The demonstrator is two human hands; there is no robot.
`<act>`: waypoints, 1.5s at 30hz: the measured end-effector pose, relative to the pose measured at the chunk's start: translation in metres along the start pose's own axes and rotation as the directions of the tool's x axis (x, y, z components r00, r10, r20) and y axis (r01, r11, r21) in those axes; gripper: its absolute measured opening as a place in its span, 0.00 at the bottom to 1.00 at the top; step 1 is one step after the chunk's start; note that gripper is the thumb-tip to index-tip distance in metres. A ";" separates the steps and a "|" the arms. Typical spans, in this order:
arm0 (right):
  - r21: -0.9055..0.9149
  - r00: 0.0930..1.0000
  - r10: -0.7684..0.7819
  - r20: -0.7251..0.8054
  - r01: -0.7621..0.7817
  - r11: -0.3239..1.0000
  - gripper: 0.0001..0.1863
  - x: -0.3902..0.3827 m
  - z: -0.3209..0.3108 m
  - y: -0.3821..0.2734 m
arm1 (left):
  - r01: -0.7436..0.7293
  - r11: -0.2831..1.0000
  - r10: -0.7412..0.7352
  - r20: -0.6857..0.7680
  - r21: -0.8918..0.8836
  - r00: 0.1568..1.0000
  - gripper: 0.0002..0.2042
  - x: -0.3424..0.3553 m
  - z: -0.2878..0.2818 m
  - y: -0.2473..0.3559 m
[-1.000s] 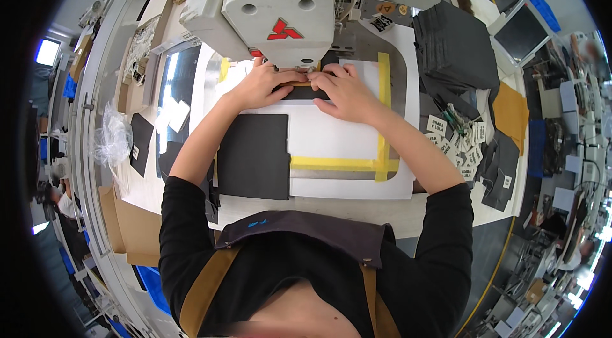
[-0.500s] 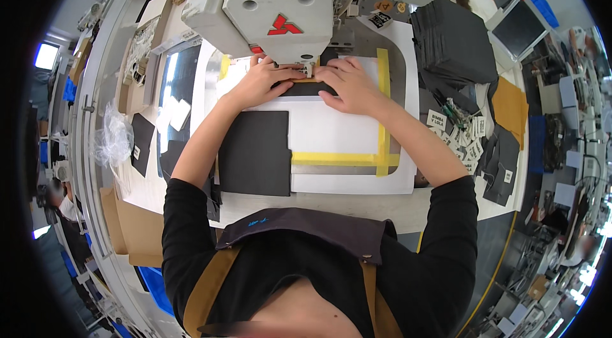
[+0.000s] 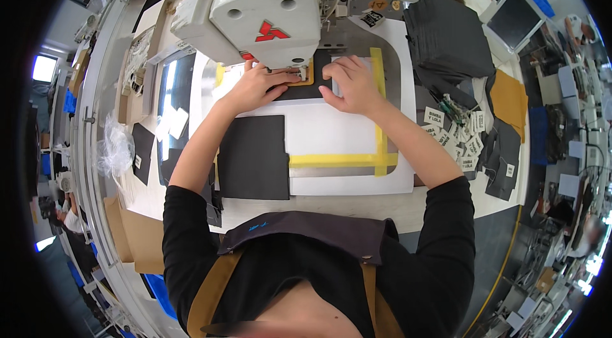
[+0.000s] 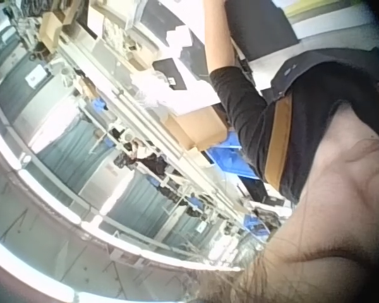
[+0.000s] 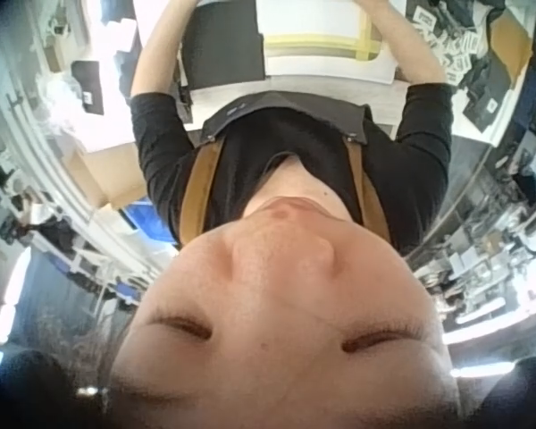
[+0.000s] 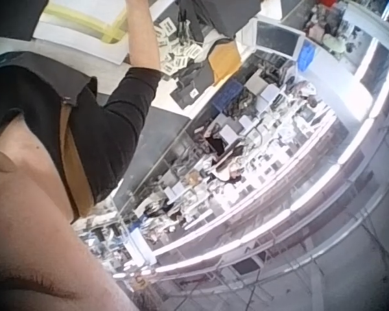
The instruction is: The recorder uses a heavy-duty sewing machine to attach leather patches and labels to square leather pieces.
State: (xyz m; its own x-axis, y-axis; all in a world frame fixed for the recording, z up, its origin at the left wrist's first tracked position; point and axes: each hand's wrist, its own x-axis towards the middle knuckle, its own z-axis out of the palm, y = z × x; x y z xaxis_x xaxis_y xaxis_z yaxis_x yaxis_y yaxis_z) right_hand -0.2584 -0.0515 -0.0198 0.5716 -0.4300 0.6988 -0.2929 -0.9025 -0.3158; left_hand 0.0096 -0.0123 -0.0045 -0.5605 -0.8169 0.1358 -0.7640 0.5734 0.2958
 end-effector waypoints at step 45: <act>-0.097 1.000 0.024 -0.014 -0.025 0.995 0.05 0.014 0.008 0.020 | 0.003 1.000 0.004 -0.338 0.019 0.941 0.14 -0.007 0.012 -0.013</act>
State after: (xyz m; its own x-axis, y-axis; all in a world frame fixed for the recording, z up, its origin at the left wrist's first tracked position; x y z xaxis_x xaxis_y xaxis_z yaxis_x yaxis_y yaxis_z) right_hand -0.2497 -0.0757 -0.0213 0.5533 -0.4511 0.7003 -0.3804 -0.8847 -0.2694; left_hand 0.0193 -0.0133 -0.0200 -0.4221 -0.7875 0.4490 -0.7714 0.5722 0.2785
